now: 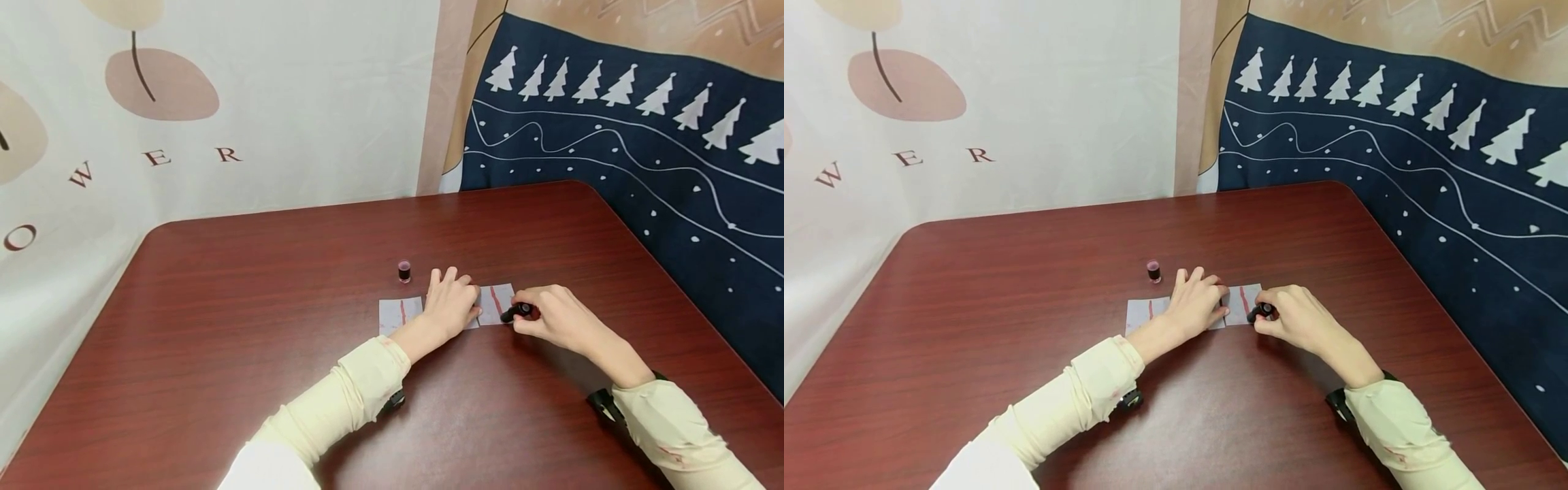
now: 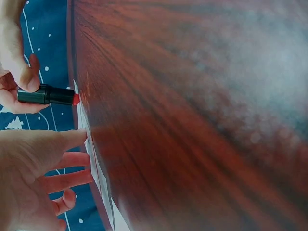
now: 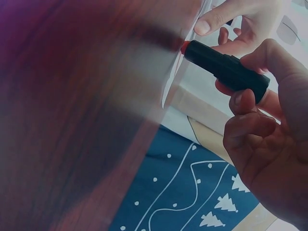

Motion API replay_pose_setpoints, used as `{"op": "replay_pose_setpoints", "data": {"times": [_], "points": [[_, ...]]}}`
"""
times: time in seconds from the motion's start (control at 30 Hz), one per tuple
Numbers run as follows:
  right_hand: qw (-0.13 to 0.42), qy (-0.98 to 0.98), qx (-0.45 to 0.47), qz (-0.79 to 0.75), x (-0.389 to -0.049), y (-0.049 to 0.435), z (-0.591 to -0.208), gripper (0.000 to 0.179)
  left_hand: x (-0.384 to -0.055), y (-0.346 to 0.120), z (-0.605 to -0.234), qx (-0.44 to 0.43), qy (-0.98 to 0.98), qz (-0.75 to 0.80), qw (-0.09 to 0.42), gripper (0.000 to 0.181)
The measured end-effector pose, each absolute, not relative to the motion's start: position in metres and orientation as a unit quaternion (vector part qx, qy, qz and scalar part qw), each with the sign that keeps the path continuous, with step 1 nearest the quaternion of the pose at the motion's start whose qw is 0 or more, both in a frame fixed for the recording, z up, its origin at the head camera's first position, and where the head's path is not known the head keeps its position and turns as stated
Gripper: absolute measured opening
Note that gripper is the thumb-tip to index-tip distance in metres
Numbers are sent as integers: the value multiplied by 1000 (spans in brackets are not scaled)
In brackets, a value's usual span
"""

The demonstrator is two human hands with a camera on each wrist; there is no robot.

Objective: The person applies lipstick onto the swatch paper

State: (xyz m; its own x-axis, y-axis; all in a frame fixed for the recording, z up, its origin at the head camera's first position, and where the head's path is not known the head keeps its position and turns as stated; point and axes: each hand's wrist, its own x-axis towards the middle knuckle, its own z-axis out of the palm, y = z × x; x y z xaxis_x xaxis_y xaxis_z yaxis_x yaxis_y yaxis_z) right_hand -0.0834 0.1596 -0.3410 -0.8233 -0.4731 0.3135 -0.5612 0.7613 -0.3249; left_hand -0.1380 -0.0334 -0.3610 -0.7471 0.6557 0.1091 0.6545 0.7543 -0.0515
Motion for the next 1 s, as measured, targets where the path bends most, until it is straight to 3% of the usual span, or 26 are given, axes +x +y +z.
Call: {"op": "replay_pose_setpoints", "data": {"times": [1.0], "points": [[104, -936, 275, 195, -83, 158, -342, 11, -136, -34, -359, -349, -935, 10, 56, 24]]}}
